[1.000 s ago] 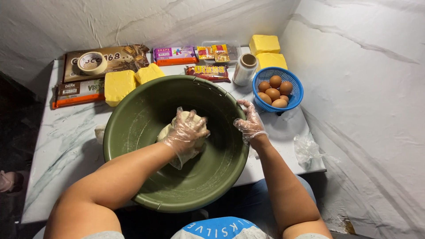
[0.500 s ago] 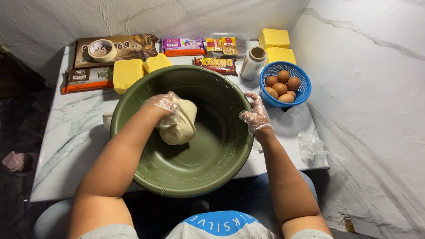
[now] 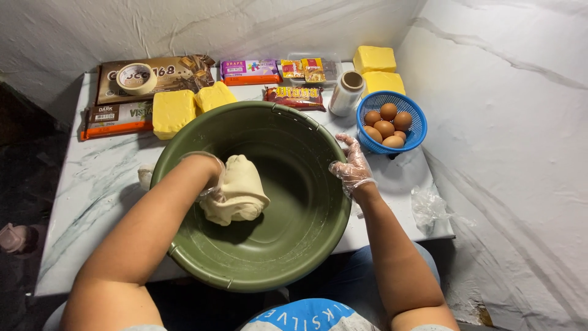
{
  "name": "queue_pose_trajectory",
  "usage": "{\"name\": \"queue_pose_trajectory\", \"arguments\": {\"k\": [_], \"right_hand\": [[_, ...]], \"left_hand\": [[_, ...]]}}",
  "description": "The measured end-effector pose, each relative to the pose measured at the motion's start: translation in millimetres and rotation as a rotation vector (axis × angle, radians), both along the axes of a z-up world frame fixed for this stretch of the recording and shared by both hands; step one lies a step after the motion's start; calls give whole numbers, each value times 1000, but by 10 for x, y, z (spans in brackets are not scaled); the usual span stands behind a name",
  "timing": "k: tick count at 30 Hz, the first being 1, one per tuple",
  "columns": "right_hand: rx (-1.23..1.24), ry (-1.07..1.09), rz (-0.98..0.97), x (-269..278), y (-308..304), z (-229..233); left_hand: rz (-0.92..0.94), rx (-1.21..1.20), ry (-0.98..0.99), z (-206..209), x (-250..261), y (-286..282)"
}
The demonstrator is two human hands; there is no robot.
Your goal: Kneading a ball of dough by hand in a green plastic bowl on a table with various baking ingredients.
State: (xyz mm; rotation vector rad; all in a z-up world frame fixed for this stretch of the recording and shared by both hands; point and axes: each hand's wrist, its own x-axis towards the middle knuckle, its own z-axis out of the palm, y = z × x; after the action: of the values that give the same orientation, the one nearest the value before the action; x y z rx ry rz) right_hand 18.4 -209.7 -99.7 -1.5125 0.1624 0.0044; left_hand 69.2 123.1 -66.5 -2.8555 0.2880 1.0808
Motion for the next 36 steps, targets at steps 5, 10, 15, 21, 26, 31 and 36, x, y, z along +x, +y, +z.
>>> {"name": "queue_pose_trajectory", "arguments": {"k": [5,10,15,21,26,31,36], "right_hand": [[-26,29,6,6,26,15],[-13,30,-9,5,29,7],[28,16,-28,-13,67,35],[42,-8,-21,-22,66,32],[32,-28,-38,-6,95,-21],[-7,-24,-39,-74,121,85],[-74,15,-62,-36,79,-18]], "left_hand": [[13,-12,-25,-156,166,-7],[40,-14,-33,-334,130,86],[79,-15,-43,-404,67,23],[138,-32,-56,-620,-91,-81],[174,-48,-65,-880,-264,-234],[200,-72,-69,-1231,-463,-373],[122,-116,-69,-1355,-287,-567]]}}
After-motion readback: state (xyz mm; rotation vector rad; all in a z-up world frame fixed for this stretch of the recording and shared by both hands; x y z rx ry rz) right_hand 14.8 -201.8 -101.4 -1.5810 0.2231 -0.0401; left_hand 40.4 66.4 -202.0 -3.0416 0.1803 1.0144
